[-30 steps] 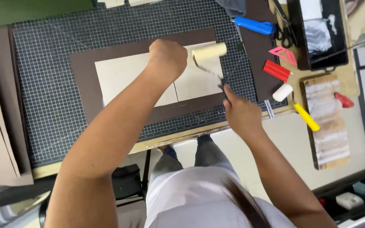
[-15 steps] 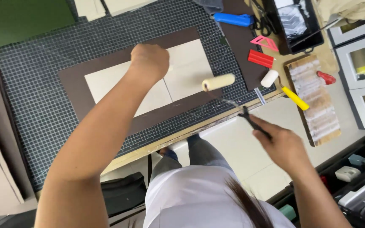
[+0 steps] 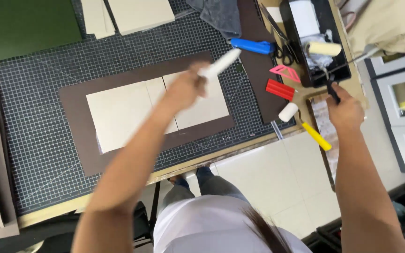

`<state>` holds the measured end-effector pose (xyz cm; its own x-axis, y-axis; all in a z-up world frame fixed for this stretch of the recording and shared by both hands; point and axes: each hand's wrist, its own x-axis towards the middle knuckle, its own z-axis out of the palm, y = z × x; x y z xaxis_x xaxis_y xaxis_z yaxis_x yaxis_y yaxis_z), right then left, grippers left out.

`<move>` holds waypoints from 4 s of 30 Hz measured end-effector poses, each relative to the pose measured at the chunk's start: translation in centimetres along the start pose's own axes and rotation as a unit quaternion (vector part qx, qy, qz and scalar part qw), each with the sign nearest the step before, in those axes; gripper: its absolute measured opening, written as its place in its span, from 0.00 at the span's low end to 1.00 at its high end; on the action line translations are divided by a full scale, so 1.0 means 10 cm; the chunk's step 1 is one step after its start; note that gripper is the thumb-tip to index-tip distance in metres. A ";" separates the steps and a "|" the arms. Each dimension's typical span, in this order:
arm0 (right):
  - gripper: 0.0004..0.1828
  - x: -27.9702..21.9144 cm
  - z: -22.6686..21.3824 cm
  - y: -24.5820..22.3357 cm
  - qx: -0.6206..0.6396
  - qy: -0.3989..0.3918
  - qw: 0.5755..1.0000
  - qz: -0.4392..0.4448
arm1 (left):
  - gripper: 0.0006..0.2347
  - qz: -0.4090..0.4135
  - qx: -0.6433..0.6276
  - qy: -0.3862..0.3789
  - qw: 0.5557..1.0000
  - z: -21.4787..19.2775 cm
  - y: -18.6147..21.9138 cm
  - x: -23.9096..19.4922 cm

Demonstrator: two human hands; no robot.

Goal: The person places three white paper sheets onto a brown cover sheet on a cutting mat. They use a foam roller to apply adhesive to the white sheets, then press them down and smooth the edges with a bone folder. The person aligns the sheets and presses them firmly to adhere them to the brown cover.

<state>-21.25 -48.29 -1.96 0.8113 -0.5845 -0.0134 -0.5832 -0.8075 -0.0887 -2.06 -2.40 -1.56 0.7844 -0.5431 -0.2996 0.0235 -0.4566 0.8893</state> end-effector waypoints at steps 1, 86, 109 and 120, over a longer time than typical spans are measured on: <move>0.26 0.02 0.02 0.02 0.001 -0.001 1.000 -0.006 | 0.19 -0.003 -0.001 0.006 1.000 0.39 -0.24 0.20; 0.10 -1.76 0.43 -4.82 0.491 0.085 0.704 -0.506 | 0.11 -0.021 -0.560 0.402 0.724 -1.46 -1.75 -2.39; 0.13 -1.89 0.91 -4.73 0.494 -0.218 0.825 -0.164 | 0.15 -0.139 -0.140 0.402 0.894 -1.24 -2.10 -2.34; 0.15 -1.82 1.27 -4.68 0.468 -0.309 0.826 -0.049 | 0.17 -0.250 -0.096 0.354 0.896 -1.13 -2.38 -2.26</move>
<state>-8.18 1.18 -10.21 0.8874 -0.1332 -0.4414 -0.4611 -0.2643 -0.8471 -13.37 28.71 -12.01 0.8411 0.3099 -0.4434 0.5347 -0.3525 0.7680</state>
